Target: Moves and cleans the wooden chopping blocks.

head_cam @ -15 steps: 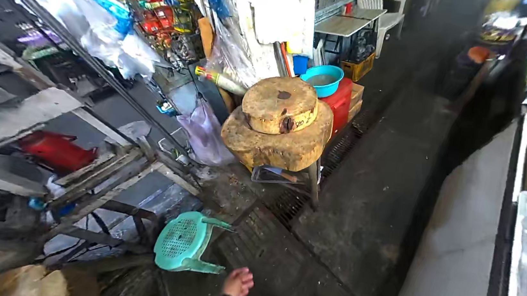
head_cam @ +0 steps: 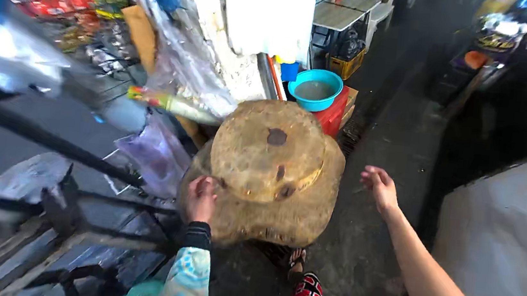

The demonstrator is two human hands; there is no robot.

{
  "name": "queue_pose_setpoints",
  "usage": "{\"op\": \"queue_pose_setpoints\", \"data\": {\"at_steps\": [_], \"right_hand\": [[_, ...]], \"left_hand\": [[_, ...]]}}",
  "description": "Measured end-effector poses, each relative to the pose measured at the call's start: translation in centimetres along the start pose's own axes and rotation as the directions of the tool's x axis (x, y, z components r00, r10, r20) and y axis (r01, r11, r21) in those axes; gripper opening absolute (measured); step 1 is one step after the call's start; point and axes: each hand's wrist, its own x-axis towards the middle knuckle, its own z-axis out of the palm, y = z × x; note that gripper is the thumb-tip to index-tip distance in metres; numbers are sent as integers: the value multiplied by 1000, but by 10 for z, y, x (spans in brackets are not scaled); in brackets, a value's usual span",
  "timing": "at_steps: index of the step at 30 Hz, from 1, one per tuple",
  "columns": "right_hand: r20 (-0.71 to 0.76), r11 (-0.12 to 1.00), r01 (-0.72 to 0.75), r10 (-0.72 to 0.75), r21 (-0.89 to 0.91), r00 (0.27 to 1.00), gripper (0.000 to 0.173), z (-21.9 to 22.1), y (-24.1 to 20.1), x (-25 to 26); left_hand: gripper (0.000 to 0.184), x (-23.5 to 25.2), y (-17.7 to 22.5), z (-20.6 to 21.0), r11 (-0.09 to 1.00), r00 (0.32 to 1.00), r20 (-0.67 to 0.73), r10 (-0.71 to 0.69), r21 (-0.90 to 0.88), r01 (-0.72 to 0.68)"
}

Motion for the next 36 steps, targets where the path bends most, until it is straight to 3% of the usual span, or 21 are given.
{"op": "queue_pose_setpoints", "data": {"at_steps": [3, 7, 12, 16, 23, 31, 36], "right_hand": [[113, 995, 32, -21, -96, 993, 41, 57, -54, 88], [218, 986, -82, 113, -145, 969, 44, 117, -85, 181], [405, 970, -108, 191, -219, 894, 52, 165, -80, 240], [465, 976, -110, 186, -186, 866, 48, 189, -71, 237], [409, 981, -101, 161, -166, 898, 47, 177, -64, 222], [407, 986, 3, 66, -166, 911, 35, 109, -43, 158], [599, 977, 32, 102, -209, 795, 35, 47, -35, 147]], "left_hand": [[58, 32, 17, 26, 998, 999, -11, 40, 57, -40], [59, 48, 30, 48, 999, 999, -44, -7, 53, 9], [58, 63, 43, 44, 988, 991, 2, -137, 66, 137], [59, 61, 47, 49, 982, 982, -29, -189, -23, 189], [62, 21, 46, 51, 976, 975, -67, -213, -65, 209], [56, -51, 19, 40, 985, 975, -144, -170, 4, 172], [47, -49, 3, 29, 958, 987, -156, 34, 285, 12]]}}
